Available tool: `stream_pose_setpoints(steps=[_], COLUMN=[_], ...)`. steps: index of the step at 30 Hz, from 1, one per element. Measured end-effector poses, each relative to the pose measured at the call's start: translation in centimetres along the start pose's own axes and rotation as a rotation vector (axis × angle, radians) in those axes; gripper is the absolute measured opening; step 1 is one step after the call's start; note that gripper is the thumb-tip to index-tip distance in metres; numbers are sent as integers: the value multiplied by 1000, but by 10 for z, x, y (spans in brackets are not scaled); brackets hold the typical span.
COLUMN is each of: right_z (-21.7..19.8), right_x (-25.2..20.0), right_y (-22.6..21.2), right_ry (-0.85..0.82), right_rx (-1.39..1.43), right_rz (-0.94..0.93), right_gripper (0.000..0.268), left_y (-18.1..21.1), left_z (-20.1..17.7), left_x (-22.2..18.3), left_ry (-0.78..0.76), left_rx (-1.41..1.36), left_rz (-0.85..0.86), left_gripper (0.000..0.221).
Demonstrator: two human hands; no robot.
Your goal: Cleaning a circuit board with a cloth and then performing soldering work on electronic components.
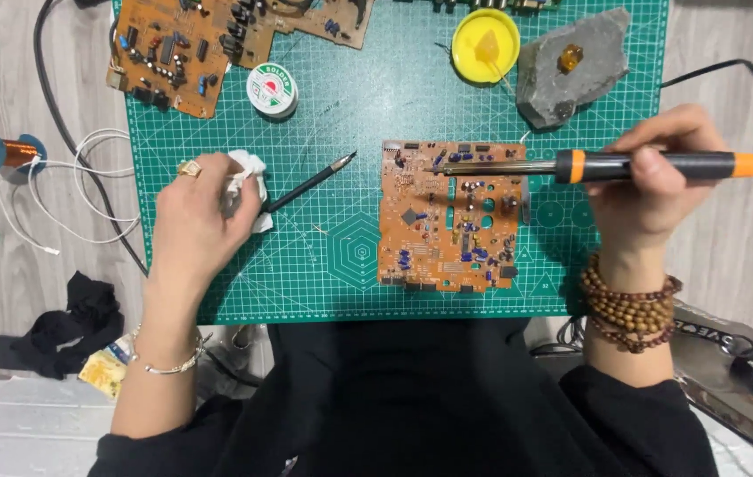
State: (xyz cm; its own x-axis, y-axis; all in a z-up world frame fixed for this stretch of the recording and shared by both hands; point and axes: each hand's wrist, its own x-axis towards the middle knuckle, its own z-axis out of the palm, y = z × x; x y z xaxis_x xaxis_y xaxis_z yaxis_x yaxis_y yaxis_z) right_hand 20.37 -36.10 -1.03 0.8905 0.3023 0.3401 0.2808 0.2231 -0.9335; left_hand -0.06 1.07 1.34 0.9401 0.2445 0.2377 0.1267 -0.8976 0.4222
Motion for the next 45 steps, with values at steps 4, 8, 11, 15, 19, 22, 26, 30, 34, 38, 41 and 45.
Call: stream_pose_setpoints(steps=[4, 8, 11, 15, 19, 22, 26, 30, 34, 38, 41, 45], right_z=[8, 8, 3, 4, 7, 7, 9, 9, 8, 7, 6, 7], right_x=[-11, -14, -14, -14, -12, -15, -12, -15, -16, -16, -15, -16], right_y=[13, 16, 23, 25, 26, 26, 26, 24, 25, 27, 27, 26], right_ry=[83, 78, 97, 95, 95, 102, 93, 86, 78, 83, 71, 37], right_rx=[-41, -186, -196, -227, -193, -204, -207, -247, -246, -234, -242, -273], right_rz=[49, 51, 57, 38, 26, 35, 15, 11, 33, 28, 21, 14], right_gripper=[22, 21, 22, 25, 23, 24, 25, 27, 24, 23, 24, 26], left_y=[-3, 0, 4, 8, 10, 20, 23, 25, 27, 23, 17, 16], left_z=[-1, -3, 3, 14, 22, 16, 17, 16, 19, 26, 35, 36], left_x=[-1, 2, 2, 3, 1, 1, 4, 2, 6, 13, 18, 23], left_ry=[-40, -27, -18, -42, -111, -107, -42, 21, -1, -58, -110, -192], left_rx=[-18, -76, -123, -122, -86, -22, -46, -84, -109, -141, -155, -217], left_rz=[-89, 23, 57, 114, 125, 147, 217, 252, 282, 374, 392, 367], left_gripper=[19, 22, 22, 26, 28, 17, 12, 16, 20, 19, 19, 19])
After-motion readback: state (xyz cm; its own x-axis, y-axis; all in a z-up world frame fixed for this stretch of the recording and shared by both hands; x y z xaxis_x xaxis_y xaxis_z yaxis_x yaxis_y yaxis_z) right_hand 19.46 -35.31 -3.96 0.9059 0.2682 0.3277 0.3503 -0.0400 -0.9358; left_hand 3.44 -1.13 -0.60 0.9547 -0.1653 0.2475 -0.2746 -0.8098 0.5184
